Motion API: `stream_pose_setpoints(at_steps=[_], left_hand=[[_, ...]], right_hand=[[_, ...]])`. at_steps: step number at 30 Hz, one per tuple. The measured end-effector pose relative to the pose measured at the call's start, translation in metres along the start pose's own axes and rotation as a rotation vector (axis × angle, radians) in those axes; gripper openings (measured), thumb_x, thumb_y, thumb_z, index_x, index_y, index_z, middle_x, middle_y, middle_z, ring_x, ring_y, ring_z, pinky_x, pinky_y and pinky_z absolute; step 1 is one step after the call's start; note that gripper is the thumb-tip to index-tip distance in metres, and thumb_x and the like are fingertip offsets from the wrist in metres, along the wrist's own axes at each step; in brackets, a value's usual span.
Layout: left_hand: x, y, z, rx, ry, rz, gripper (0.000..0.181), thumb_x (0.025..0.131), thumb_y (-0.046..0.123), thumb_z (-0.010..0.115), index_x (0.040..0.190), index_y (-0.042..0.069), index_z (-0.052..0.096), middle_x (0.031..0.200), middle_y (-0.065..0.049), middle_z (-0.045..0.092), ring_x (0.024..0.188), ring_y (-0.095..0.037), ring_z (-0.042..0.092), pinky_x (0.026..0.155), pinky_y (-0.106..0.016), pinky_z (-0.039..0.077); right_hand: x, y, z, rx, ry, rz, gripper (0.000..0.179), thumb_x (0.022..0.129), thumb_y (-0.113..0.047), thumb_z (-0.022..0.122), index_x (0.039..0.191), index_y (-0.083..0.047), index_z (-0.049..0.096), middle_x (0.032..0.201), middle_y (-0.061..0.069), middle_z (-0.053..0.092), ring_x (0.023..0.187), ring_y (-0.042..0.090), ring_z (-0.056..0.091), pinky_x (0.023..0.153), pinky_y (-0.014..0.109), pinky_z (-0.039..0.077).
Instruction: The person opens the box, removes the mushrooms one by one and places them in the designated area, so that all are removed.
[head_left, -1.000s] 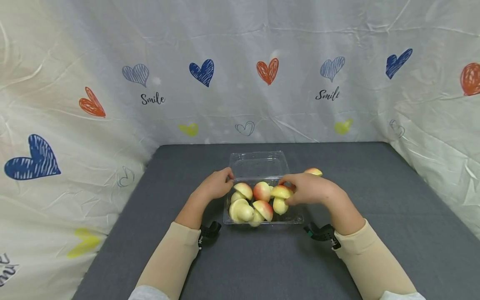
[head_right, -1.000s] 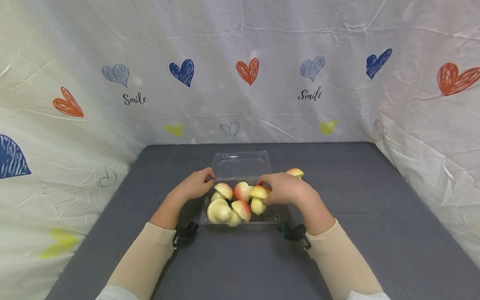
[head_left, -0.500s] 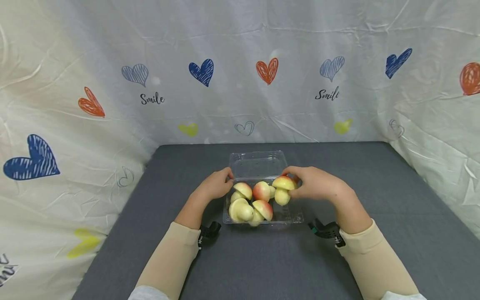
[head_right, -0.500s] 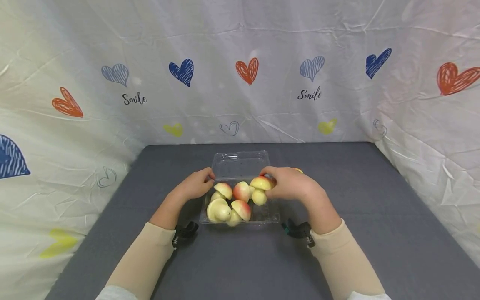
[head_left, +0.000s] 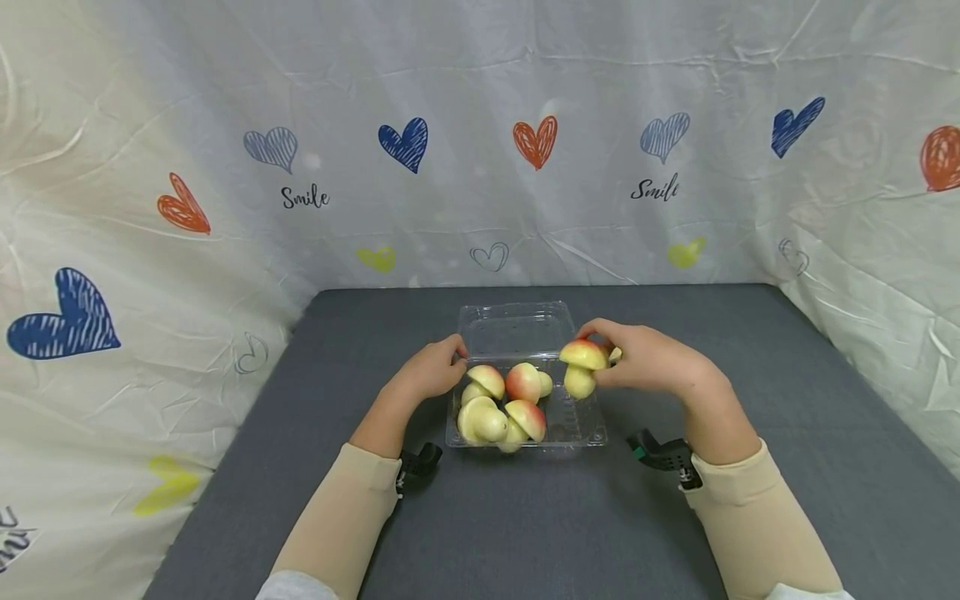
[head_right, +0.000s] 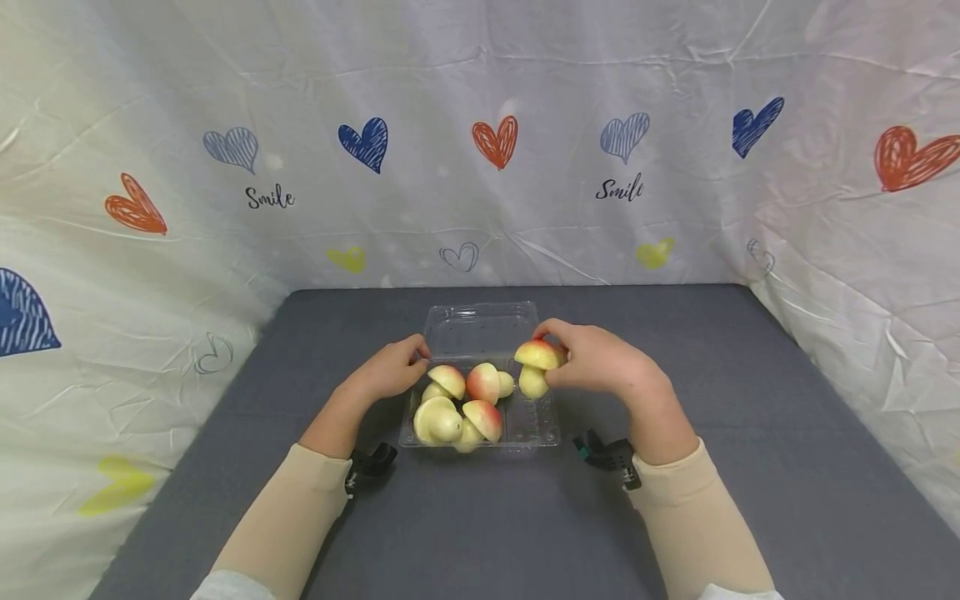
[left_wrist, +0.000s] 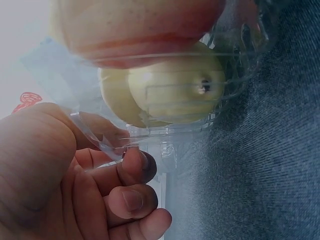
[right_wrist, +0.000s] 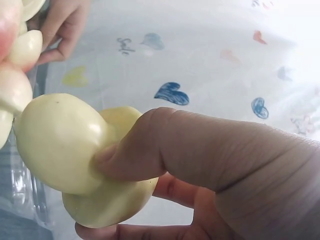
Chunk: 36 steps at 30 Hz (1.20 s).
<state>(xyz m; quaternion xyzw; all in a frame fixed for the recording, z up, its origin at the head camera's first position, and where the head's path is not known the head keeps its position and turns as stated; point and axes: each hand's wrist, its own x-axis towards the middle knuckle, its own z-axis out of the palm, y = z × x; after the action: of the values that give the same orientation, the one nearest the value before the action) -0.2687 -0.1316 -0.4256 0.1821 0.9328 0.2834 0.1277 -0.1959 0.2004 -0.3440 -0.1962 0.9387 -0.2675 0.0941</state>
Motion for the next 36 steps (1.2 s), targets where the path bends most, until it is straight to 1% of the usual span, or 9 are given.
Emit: stream_pose_setpoints(at_steps=[8,14,20,26,36], left_hand=[[0.0,0.0,0.0,-0.004,0.001,0.002,0.023,0.109,0.019,0.047,0.128,0.008,0.054,0.091,-0.008,0.061,0.067,-0.022,0.053,0.062,-0.038,0.042],[0.001,-0.001,0.0,-0.005,0.0,-0.002,0.023,0.109,0.019,0.048,0.128,0.008,0.054,0.093,-0.008,0.062,0.067,-0.023,0.054,0.061,-0.038,0.043],[0.002,-0.001,0.001,-0.005,0.002,-0.001,0.023,0.109,0.019,0.047,0.128,0.008,0.054,0.097,-0.008,0.063,0.07,-0.023,0.056,0.063,-0.039,0.044],[0.001,-0.001,0.001,-0.008,-0.001,-0.002,0.023,0.109,0.018,0.048,0.129,0.008,0.054,0.096,-0.008,0.062,0.069,-0.023,0.055,0.063,-0.039,0.044],[0.001,-0.001,0.001,-0.018,-0.003,-0.004,0.023,0.109,0.018,0.048,0.129,0.008,0.054,0.094,-0.008,0.062,0.067,-0.022,0.053,0.062,-0.038,0.042]], right_hand=[[-0.005,0.004,-0.009,0.029,0.024,0.017,0.048,0.083,-0.014,0.068,0.13,-0.022,0.057,0.095,0.003,0.063,0.075,0.02,0.059,0.069,0.038,0.048],[-0.007,0.007,-0.013,0.036,0.025,0.029,0.049,0.084,-0.013,0.069,0.131,-0.022,0.057,0.094,0.004,0.063,0.075,0.021,0.06,0.069,0.038,0.049],[-0.01,0.012,-0.017,0.039,0.043,0.025,0.049,0.084,-0.011,0.07,0.13,-0.021,0.059,0.099,0.004,0.064,0.078,0.022,0.059,0.069,0.038,0.048],[-0.013,0.015,-0.022,0.01,0.065,0.061,0.05,0.083,-0.012,0.071,0.131,-0.02,0.059,0.101,0.004,0.064,0.082,0.022,0.06,0.072,0.039,0.047],[-0.019,0.025,-0.03,-0.021,0.102,0.096,0.05,0.087,-0.014,0.069,0.136,-0.018,0.057,0.109,0.007,0.064,0.088,0.023,0.058,0.076,0.039,0.046]])
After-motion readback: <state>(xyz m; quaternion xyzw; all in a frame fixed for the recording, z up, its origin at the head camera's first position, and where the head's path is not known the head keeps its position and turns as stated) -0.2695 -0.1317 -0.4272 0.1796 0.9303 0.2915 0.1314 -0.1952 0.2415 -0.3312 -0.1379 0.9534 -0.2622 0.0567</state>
